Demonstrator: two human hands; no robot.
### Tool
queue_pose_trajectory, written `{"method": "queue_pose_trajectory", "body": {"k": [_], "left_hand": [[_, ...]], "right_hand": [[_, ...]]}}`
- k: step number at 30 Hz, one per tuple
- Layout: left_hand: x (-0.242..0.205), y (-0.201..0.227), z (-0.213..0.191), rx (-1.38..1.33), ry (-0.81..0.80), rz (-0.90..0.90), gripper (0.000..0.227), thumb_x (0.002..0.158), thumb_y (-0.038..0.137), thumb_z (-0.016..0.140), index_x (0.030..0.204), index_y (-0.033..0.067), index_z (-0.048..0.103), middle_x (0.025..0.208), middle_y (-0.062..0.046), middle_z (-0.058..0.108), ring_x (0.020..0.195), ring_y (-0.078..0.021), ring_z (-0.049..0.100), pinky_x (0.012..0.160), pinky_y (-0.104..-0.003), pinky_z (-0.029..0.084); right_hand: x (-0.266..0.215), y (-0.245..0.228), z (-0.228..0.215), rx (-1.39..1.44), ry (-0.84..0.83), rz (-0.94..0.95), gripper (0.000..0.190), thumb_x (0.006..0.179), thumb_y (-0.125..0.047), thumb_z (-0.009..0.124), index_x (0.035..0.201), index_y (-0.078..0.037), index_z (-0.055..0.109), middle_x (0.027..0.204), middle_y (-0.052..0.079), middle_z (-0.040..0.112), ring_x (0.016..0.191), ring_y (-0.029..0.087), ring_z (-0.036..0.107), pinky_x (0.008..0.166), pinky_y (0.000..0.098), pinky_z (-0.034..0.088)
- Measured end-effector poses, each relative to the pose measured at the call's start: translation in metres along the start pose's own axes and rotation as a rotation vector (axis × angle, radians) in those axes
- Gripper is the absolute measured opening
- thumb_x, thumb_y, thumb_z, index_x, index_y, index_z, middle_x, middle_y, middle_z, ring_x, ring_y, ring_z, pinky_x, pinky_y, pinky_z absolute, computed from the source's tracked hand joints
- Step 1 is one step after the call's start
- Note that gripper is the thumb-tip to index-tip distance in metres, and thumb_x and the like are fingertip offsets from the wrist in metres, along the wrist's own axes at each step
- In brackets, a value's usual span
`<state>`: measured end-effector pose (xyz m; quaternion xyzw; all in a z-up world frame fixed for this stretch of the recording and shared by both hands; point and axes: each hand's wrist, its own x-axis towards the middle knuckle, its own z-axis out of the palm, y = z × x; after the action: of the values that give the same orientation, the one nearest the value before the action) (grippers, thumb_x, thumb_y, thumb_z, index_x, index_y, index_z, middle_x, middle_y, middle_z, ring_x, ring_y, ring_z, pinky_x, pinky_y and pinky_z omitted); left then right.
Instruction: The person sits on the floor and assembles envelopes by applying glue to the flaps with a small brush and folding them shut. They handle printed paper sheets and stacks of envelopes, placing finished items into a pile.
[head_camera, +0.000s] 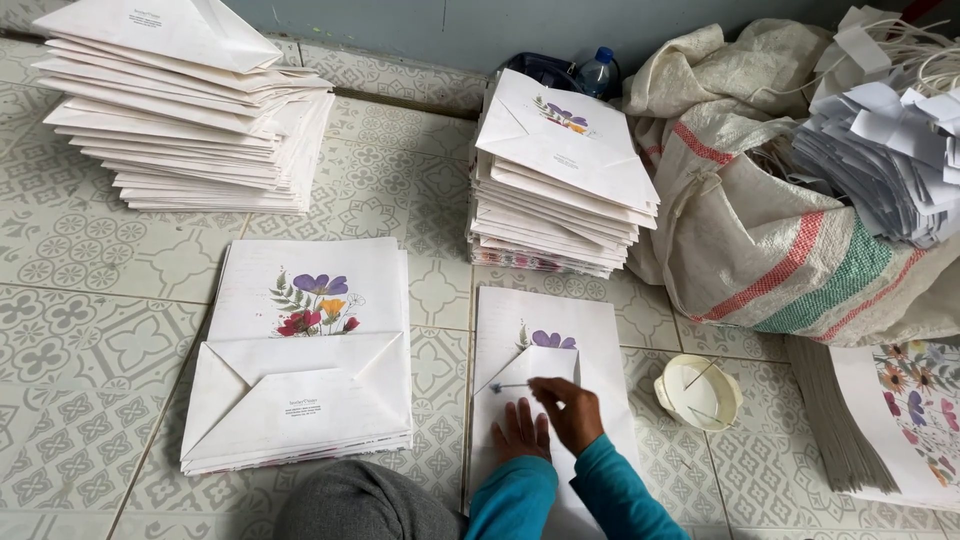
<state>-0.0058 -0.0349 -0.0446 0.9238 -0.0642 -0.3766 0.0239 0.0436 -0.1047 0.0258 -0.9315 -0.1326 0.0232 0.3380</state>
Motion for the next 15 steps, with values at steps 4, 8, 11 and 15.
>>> {"method": "queue_pose_trajectory", "body": {"k": [4,8,11,15], "left_hand": [[-0.007,-0.002,-0.001,-0.079,0.071,0.015,0.106,0.088,-0.004,0.066,0.165,0.0165,-0.004,0.167,-0.023,-0.025,0.153,-0.0468,-0.018,0.121,-0.067,0.004],[0.001,0.0,0.005,-0.065,0.08,-0.004,0.106,0.088,0.0,0.066,0.165,0.0173,-0.004,0.168,-0.023,-0.025,0.153,-0.0473,-0.017,0.12,-0.068,0.004],[-0.007,-0.004,-0.002,-0.08,0.045,0.035,0.103,0.087,-0.008,0.058,0.165,0.015,-0.005,0.166,-0.025,-0.026,0.152,-0.0491,-0.019,0.12,-0.069,0.004],[0.007,-0.002,0.013,-0.032,0.095,0.014,0.109,0.085,0.001,0.069,0.165,0.0152,-0.004,0.167,-0.027,-0.024,0.152,-0.0495,-0.017,0.119,-0.07,0.004]], "right_hand": [[0.019,0.015,-0.009,0.088,0.22,0.126,0.021,0.087,-0.009,0.074,0.107,-0.012,0.081,0.092,0.004,0.083,0.082,0.015,0.08,0.073,0.026,0.064],[0.024,0.007,-0.029,0.165,0.29,0.202,0.019,0.088,-0.008,0.075,0.107,-0.008,0.079,0.09,0.006,0.083,0.084,0.015,0.081,0.075,0.025,0.063],[0.015,0.007,-0.058,0.073,0.379,0.095,0.023,0.087,-0.014,0.077,0.11,-0.01,0.079,0.089,0.006,0.083,0.078,0.015,0.08,0.069,0.0261,0.064],[-0.001,0.02,-0.098,0.074,0.403,0.156,0.023,0.088,-0.007,0.075,0.111,-0.003,0.077,0.093,0.011,0.081,0.087,0.02,0.08,0.076,0.0289,0.064]]}}
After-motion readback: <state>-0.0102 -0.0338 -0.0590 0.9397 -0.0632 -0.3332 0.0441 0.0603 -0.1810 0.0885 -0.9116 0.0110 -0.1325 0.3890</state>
